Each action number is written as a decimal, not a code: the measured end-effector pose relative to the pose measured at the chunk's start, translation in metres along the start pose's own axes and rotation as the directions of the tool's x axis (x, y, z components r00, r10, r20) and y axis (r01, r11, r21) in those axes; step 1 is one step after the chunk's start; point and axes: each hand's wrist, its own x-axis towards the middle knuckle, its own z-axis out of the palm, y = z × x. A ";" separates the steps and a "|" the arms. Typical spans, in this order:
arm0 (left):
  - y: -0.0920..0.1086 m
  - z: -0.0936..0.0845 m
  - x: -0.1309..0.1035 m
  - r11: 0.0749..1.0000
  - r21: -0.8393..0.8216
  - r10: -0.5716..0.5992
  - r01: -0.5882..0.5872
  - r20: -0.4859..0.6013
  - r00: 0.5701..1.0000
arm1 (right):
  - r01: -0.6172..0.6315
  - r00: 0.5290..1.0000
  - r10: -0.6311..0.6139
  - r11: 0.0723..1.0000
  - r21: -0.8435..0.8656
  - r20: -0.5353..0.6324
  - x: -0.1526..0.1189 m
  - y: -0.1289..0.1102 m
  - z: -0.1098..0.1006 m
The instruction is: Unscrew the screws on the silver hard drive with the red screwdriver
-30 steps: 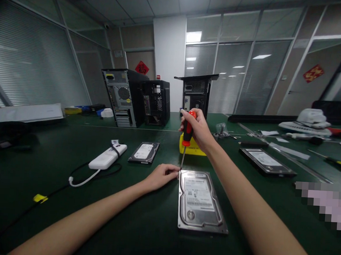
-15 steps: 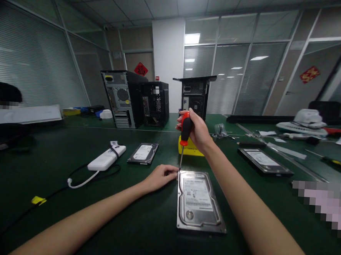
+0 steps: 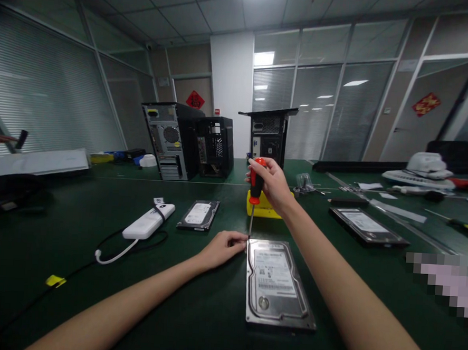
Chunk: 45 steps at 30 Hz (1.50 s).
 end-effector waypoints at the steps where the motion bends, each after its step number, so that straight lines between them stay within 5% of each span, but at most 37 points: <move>1: 0.000 0.000 0.000 1.000 0.006 0.000 0.000 -0.002 1.000 | -0.007 1.000 0.007 1.000 -0.001 0.011 0.000 0.000 -0.001; 6: -0.002 0.002 0.000 0.998 0.045 -0.037 0.038 -0.020 0.999 | -0.038 0.998 0.038 0.999 0.002 0.058 0.002 0.002 -0.003; 23: -0.003 0.001 0.001 1.000 0.005 -0.019 0.019 -0.006 1.000 | 0.000 0.999 0.001 1.000 0.019 -0.047 0.003 0.002 0.002; 35: -0.006 0.002 0.001 0.999 0.034 -0.033 0.034 -0.029 0.999 | -0.048 0.998 0.047 0.998 0.030 0.044 0.002 0.002 0.000; 45: -0.008 0.002 0.002 1.000 0.011 -0.017 0.017 -0.017 1.000 | -0.003 1.000 0.003 0.994 -0.109 0.001 -0.003 0.002 0.002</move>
